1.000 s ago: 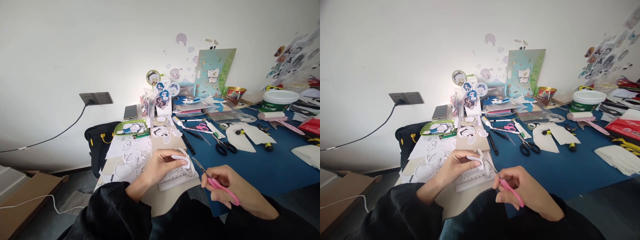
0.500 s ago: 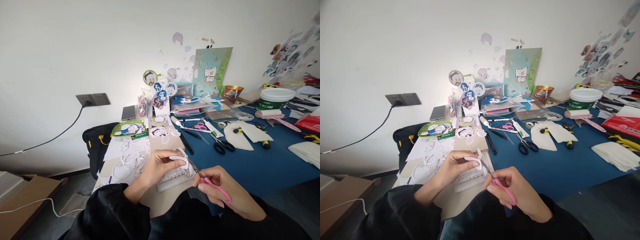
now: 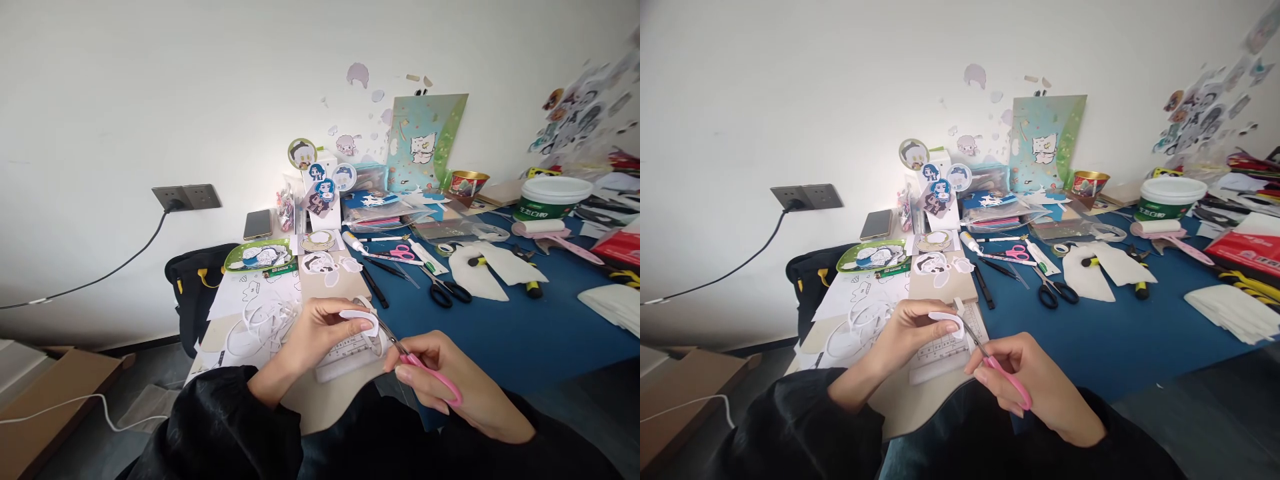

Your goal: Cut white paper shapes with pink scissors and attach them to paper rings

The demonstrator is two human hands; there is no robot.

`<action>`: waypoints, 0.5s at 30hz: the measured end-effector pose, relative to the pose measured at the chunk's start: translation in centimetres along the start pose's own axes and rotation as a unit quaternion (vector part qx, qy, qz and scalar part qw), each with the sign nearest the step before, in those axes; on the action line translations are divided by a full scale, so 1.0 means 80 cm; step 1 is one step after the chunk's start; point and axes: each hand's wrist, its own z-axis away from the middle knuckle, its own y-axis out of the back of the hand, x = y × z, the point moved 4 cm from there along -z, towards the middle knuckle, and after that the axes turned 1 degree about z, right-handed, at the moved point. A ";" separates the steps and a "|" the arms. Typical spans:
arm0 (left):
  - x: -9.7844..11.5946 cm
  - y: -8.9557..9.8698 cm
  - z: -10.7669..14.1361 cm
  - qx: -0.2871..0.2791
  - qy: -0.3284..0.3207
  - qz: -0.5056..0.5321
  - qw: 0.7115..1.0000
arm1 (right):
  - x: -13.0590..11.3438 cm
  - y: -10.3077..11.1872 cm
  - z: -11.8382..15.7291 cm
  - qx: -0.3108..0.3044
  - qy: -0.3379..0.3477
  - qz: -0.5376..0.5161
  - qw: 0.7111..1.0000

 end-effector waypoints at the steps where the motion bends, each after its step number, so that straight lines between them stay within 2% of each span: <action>1: 0.000 0.000 0.000 -0.002 -0.002 0.005 1.000 | 0.001 0.001 0.000 -0.002 0.000 0.001 1.000; 7: 0.006 -0.002 0.000 -0.026 0.006 0.031 0.999 | 0.000 0.008 0.002 -0.029 -0.003 0.026 0.999; 15: 0.008 -0.004 0.001 -0.027 0.024 0.038 0.999 | 0.000 0.017 0.002 -0.038 -0.028 0.053 0.997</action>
